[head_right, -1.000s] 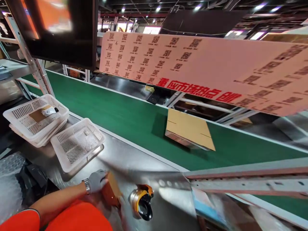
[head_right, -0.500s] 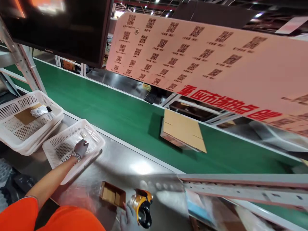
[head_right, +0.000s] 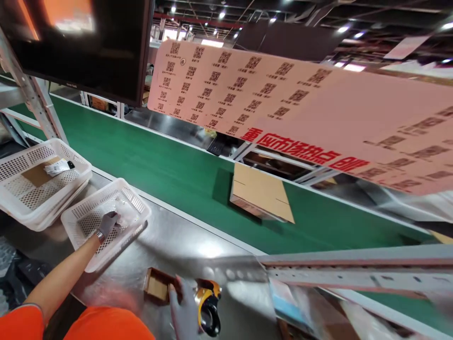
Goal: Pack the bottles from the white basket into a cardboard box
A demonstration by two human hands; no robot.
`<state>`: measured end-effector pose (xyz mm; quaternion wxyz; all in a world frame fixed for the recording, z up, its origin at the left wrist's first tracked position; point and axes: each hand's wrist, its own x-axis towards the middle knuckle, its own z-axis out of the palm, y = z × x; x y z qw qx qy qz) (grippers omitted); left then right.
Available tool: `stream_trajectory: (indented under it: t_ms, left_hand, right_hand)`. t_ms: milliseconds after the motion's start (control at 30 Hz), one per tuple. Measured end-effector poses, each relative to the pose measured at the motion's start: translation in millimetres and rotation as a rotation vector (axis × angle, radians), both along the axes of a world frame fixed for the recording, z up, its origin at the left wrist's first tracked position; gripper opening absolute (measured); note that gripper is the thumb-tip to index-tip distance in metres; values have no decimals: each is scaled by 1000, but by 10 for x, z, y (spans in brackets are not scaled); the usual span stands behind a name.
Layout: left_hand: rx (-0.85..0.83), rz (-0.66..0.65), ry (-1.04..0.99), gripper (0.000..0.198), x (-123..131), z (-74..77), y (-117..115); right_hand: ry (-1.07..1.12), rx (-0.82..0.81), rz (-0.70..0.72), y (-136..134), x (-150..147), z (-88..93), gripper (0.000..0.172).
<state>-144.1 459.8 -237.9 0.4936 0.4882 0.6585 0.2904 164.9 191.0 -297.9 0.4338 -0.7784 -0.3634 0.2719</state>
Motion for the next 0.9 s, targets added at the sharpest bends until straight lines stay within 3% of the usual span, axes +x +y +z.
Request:
stream_trajectory:
  t_ms: [100, 200, 300, 367, 467, 633, 733, 900]
  left_hand:
    - [49, 31, -224, 33, 95, 152, -350]
    - [62, -27, -393, 45, 307, 263, -821]
    - [22, -106, -518, 52, 532, 335, -1266]
    - [-17, -130, -569, 55, 635, 378, -1476]
    - [-57, -97, -633, 59, 711, 445, -1637]
    - [-112, -98, -664, 67, 756, 540, -1697]
    - [-229, -174, -741, 75, 800, 586, -1704]
    - [-301, -307, -767, 65, 922, 607, -1694]
  right_hand:
    - [316, 8, 54, 319, -348, 359, 70]
    - [705, 38, 158, 580, -672, 770, 81]
    - [775, 125, 281, 679, -812, 1029, 65]
    - [719, 161, 284, 642, -801, 1071, 55]
    - [714, 148, 221, 490, -722, 1009, 58]
    - [739, 194, 134, 252, -642, 929, 54]
    - [846, 245, 120, 161, -589, 949, 44]
    - [1055, 314, 146, -10, -453, 1007, 36]
